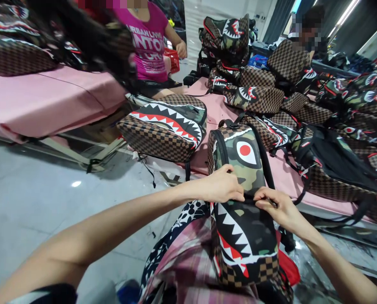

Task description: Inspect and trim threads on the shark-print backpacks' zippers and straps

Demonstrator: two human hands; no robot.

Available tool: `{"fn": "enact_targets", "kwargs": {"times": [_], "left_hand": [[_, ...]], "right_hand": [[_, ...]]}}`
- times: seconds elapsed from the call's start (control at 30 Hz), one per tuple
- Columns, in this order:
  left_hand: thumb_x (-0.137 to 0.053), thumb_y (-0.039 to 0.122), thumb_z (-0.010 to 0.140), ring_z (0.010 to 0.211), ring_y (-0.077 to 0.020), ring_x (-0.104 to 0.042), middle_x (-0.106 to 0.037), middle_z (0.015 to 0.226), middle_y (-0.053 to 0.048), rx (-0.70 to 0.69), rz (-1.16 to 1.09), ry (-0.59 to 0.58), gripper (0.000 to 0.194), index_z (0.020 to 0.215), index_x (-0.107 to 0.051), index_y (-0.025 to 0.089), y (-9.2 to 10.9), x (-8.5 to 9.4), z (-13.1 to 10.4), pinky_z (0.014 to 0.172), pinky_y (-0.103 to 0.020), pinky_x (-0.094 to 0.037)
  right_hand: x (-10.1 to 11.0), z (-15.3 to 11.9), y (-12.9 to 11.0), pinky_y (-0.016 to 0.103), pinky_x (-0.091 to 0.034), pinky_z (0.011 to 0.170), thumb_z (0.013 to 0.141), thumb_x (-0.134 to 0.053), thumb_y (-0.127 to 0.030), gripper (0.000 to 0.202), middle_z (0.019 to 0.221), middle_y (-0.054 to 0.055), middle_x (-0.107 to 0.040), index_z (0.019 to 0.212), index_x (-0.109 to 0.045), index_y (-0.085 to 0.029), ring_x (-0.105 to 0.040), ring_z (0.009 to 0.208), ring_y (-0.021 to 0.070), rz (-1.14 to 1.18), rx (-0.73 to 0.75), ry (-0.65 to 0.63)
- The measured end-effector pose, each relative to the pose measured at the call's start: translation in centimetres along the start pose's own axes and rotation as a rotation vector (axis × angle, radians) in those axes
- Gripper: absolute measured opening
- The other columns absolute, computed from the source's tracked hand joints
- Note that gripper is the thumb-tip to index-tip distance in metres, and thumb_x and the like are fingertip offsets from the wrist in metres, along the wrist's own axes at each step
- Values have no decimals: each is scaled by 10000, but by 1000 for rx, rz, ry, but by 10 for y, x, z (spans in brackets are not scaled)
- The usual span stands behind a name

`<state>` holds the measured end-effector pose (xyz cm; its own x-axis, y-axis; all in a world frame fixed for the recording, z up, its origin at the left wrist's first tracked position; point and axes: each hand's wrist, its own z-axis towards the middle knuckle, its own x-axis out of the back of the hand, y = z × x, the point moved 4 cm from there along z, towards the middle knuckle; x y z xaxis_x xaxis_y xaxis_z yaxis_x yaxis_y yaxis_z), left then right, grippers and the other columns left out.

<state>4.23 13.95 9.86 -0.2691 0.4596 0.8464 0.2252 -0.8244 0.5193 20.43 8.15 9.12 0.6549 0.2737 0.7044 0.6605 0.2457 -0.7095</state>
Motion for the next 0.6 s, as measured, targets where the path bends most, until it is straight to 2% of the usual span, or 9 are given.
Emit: {"fn": "enact_targets", "kwargs": {"times": [0.07, 0.13, 0.2, 0.3, 0.37, 0.47, 0.6], "left_hand": [[-471, 208, 846, 712, -107, -534, -666, 682, 23, 42, -27, -82, 216, 754, -665, 193, 3, -1, 2, 989, -366, -146], [-499, 196, 802, 628, -90, -483, -636, 606, 42, 141, -70, -128, 197, 688, -659, 184, 0, -1, 8, 965, -351, -151], [-527, 204, 765, 590, -83, -439, -610, 560, 53, 232, -90, -167, 187, 625, -648, 173, -4, 0, 15, 925, -329, -184], [-553, 220, 741, 618, -94, -444, -586, 533, 53, 333, -81, -212, 189, 586, -643, 160, -8, 1, 22, 886, -307, -215], [-568, 215, 735, 623, -99, -456, -549, 493, 55, 378, -76, -255, 181, 582, -645, 154, -7, 2, 25, 871, -295, -239], [-579, 196, 728, 567, -90, -443, -497, 446, 57, 412, -68, -300, 175, 573, -639, 143, -4, 5, 28, 831, -282, -287], [-583, 172, 708, 545, -89, -444, -535, 488, 38, 436, -78, -311, 150, 570, -632, 135, -2, 9, 29, 737, -261, -343]], "right_hand": [[-1, 0, 1, 239, -425, 634, 857, -480, -272, 151, 748, 15, -579, 758, -548, -180, -548, 692, 134, -34, 62, 26], [0, -4, -1, 252, -450, 661, 870, -481, -291, 155, 801, 35, -604, 801, -570, -185, -580, 740, 150, -121, 131, 118], [2, -12, -6, 260, -464, 671, 863, -509, -314, 160, 894, 57, -622, 916, -593, -189, -603, 796, 167, -315, 156, 303], [-4, -30, -21, 268, -465, 643, 818, -577, -393, 360, 999, 87, -618, 1097, -544, -169, -616, 837, 195, -646, 120, 551], [-15, -37, -31, 267, -461, 663, 829, -568, -373, 331, 978, 90, -622, 1072, -532, -152, -616, 839, 193, -723, 151, 583], [-34, -38, -39, 250, -447, 702, 856, -539, -262, 153, 910, 67, -627, 972, -559, -164, -609, 809, 162, -713, 232, 561], [-46, -31, -41, 241, -423, 647, 845, -559, -238, 140, 873, 49, -632, 963, -598, -174, -596, 731, 138, -725, 233, 596]]}}
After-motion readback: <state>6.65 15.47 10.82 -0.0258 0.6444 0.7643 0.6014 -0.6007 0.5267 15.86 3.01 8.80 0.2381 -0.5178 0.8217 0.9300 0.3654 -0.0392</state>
